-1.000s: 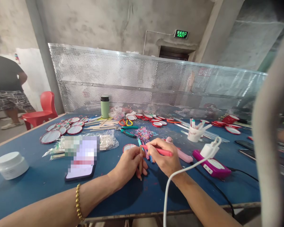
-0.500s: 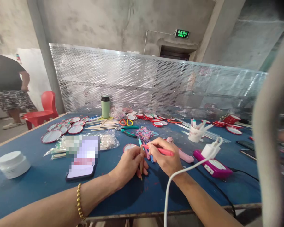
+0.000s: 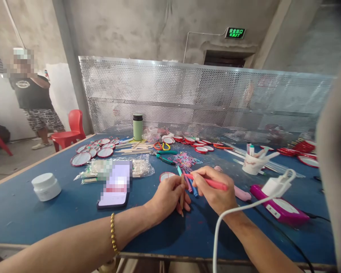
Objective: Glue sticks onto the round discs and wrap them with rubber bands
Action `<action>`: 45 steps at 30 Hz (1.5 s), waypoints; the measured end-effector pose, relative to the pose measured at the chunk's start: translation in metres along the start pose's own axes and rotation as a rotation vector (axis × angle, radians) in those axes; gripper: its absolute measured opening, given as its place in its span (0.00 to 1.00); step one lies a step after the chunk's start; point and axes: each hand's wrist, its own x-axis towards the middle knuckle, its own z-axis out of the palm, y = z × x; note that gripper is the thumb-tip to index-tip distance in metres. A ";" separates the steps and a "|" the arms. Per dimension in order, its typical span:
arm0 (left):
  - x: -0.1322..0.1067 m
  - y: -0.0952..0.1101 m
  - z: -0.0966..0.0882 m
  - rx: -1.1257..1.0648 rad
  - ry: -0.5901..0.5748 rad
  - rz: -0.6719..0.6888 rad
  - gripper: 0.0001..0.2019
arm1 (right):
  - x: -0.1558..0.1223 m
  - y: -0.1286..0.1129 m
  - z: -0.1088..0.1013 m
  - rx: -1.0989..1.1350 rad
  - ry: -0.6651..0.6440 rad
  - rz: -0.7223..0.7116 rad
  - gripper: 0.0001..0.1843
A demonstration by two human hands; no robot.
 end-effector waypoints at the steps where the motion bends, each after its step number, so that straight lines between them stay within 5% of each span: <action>1: 0.000 0.000 0.000 0.003 -0.001 0.000 0.07 | 0.000 0.000 0.000 0.001 0.005 -0.001 0.11; 18: 0.002 -0.016 -0.003 -0.065 0.005 0.013 0.11 | -0.001 -0.001 -0.001 0.013 0.020 0.018 0.10; 29: -0.003 -0.002 0.000 -0.053 0.004 -0.026 0.15 | -0.001 -0.003 0.000 0.012 0.005 0.031 0.11; 45: -0.001 -0.012 -0.002 -0.071 0.008 -0.001 0.14 | -0.002 0.000 0.000 -0.007 -0.007 0.037 0.11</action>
